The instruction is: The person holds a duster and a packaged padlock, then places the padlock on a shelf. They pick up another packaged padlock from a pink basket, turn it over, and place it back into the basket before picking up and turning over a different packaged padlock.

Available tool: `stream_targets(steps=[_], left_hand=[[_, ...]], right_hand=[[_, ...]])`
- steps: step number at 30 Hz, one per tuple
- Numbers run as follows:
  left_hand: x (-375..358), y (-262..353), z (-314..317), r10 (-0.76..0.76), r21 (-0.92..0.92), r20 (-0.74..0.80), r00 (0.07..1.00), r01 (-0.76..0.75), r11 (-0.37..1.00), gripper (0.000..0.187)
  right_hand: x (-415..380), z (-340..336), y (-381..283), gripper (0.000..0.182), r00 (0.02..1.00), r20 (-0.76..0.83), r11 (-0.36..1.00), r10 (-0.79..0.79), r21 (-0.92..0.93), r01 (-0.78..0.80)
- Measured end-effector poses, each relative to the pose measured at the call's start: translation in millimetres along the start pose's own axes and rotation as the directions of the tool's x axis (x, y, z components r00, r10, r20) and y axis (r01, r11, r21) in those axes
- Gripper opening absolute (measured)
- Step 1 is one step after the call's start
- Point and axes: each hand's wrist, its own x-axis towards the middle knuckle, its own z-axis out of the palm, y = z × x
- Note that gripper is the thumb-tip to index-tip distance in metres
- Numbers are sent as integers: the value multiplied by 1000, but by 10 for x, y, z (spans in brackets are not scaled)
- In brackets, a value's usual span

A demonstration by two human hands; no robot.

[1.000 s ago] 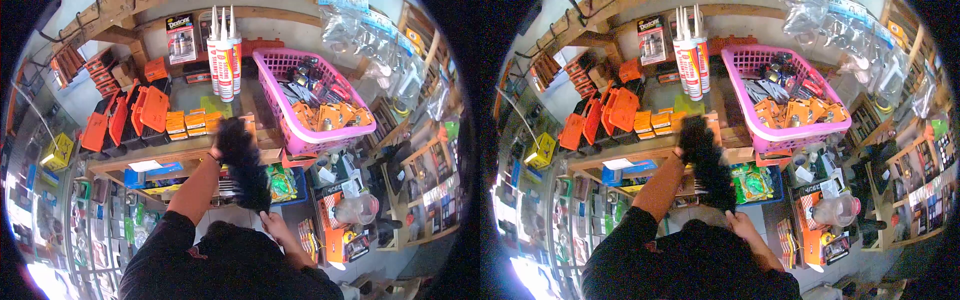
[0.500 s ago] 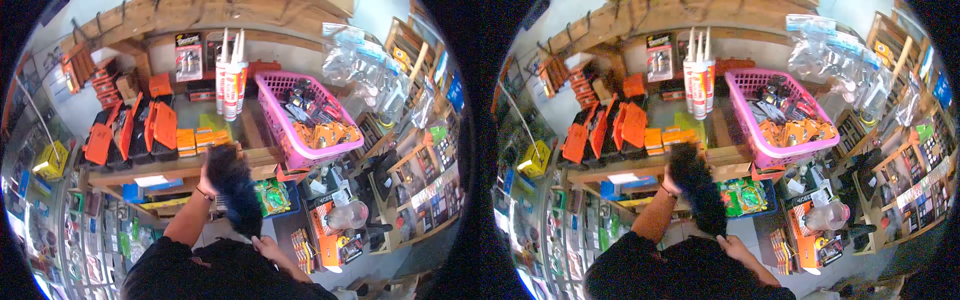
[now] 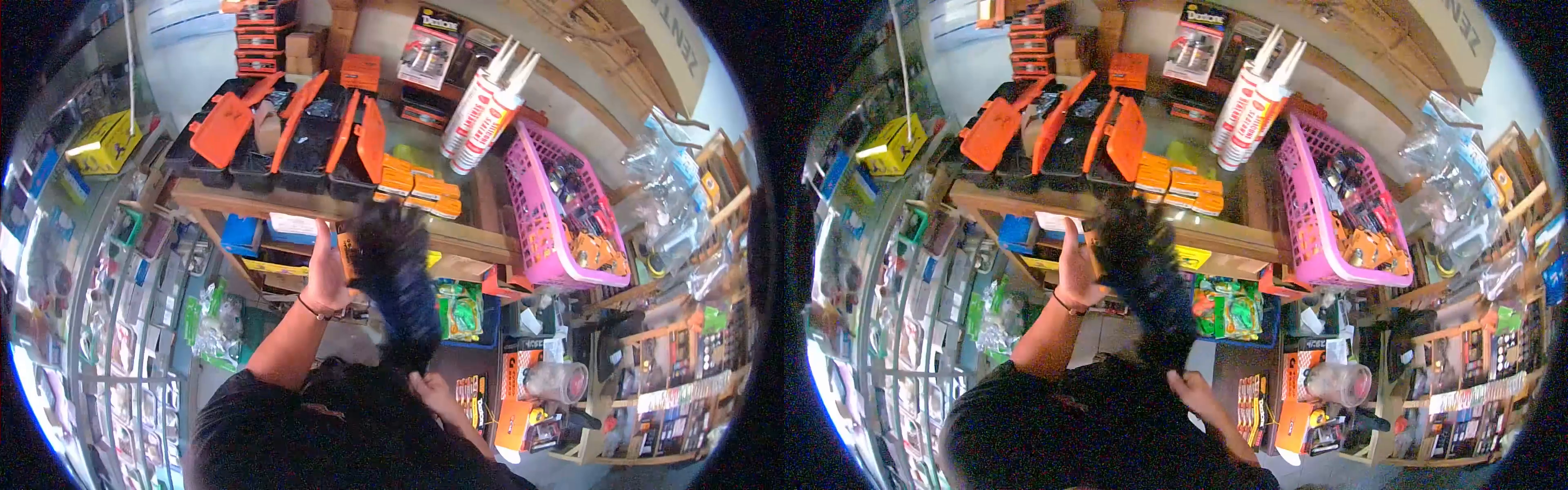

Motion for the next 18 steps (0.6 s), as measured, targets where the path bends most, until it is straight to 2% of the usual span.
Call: stream_targets(steps=[1, 2, 3, 4, 5, 6, 7, 8, 9, 10, 11, 12, 13, 14, 15, 16, 17, 18], left_hand=[[-17, 4, 7, 106, 172, -212, 972, -70, 983, 75], [8, -28, 107, 242, 345, -389, 889, -103, 933, 75], [41, -74, 237, 290, 296, -490, 822, -156, 942, 73], [-7, -30, 157, 300, 294, -479, 825, -171, 940, 73], [-97, 51, 5, 224, 224, -276, 935, -164, 961, 73], [-135, 73, -46, 148, 159, -56, 987, -137, 978, 74], [-143, 65, -81, 91, 32, -88, 992, -89, 996, 75], [-144, 67, -112, 90, 30, -92, 992, -88, 996, 75], [-143, 91, -172, 154, 255, -198, 968, -101, 962, 74], [-136, 136, -245, 238, 470, -281, 930, -83, 879, 74], [-25, 209, -204, 64, 505, 76, 995, -94, 858, 79], [-45, 172, -140, 67, 509, 78, 995, -98, 855, 79], [-98, 93, -54, 194, 358, -100, 976, -147, 922, 82], [-113, 22, 55, 279, 206, -292, 915, -225, 952, 85], [-149, 58, -26, 106, -7, -20, 994, -106, 994, 84], [-137, 94, -81, 99, -5, -17, 995, -99, 995, 84], [-99, 124, -96, 125, 307, -92, 988, -92, 947, 80], [-64, 146, -99, 174, 586, -152, 973, -53, 808, 76]], right_hand=[[-8, -28, -99, 47, 993, 94, 997, 73, -33, -70], [26, -41, -36, 47, 993, 97, 997, 66, -45, -62], [82, -75, 79, 48, 993, 114, 995, 44, 86, -54], [118, -124, 155, 51, 991, 129, 975, 24, 217, -51], [143, -182, 129, 53, 986, 102, 970, 132, 194, -150], [141, -196, 96, 53, 986, 103, 970, 135, 187, -152], [126, -181, 59, 53, 989, 92, 992, 111, 56, -117], [109, -164, 47, 52, 993, 85, 994, 87, -72, -81], [127, -169, 112, 53, 991, 121, 975, -50, -210, 75], [119, -182, 91, 53, 991, 121, 976, -50, -207, 75], [115, -208, 32, 54, 994, 98, 983, -47, -171, 63], [123, -232, -3, 55, 996, 76, 989, -44, -135, 54], [202, -207, 211, 53, 998, 57, 1000, 20, -8, -19], [201, -189, 169, 53, 998, 57, 1000, 15, -9, -15], [174, -154, 110, 51, 999, 44, 995, 13, -104, -8], [133, -137, 24, 48, 1000, 28, 980, 9, -198, -3], [87, -166, -161, 46, 979, 203, 999, 34, -36, -27], [104, -155, -115, 46, 980, 196, 999, 30, -31, -24]])
